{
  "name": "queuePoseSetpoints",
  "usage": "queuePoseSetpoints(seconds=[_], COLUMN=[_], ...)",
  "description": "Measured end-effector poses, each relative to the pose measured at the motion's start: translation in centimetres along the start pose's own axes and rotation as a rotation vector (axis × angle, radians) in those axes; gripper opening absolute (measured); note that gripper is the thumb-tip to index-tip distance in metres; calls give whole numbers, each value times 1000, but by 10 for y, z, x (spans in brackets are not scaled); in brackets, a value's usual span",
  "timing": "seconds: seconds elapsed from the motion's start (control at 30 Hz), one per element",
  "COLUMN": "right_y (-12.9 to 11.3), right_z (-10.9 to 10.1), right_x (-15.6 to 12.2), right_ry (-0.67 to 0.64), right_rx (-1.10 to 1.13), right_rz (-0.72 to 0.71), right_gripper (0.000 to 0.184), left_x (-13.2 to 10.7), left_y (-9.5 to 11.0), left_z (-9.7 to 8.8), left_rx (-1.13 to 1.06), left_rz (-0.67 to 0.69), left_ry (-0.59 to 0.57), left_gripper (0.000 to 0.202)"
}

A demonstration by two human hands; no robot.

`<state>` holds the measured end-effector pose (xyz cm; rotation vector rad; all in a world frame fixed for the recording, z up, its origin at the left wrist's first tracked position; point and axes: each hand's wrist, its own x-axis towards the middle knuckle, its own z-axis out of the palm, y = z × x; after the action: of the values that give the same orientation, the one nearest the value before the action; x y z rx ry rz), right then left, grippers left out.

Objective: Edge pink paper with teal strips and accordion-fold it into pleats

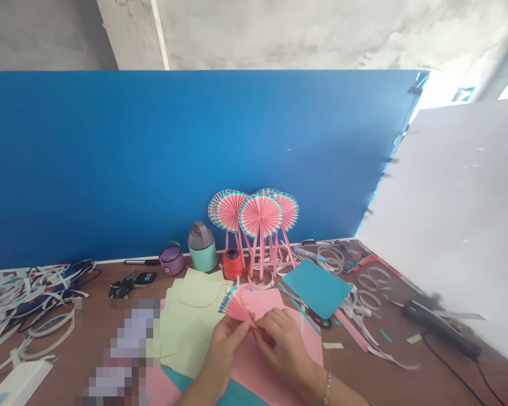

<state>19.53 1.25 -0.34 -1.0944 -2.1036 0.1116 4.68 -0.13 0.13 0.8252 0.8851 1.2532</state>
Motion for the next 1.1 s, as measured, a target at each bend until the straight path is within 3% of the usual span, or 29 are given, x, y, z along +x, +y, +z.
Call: queuePoseSetpoints(seconds=[0.1, 0.27, 0.5, 0.6, 0.9, 1.1], right_y=[2, 1, 4, 9, 12, 16], right_z=[0, -4, -11, -14, -7, -3], right_x=[-1, 0, 5, 10, 10, 10], right_ry=[26, -28, -92, -66, -88, -84], right_rx=[-56, 8, 599, 694, 837, 867], right_rz=[-59, -41, 400, 503, 576, 526], right_gripper=[18, 11, 31, 35, 43, 45], left_x=[-1, -2, -2, -1, 2, 3], left_y=[2, 4, 5, 3, 7, 1], left_z=[1, 2, 2, -2, -4, -5], left_rx=[4, -50, -117, -85, 70, 159], left_rz=[-21, -51, -110, -163, -190, -221], left_ry=[-10, -38, -48, -39, -113, -103], left_gripper=[32, 31, 30, 29, 41, 44])
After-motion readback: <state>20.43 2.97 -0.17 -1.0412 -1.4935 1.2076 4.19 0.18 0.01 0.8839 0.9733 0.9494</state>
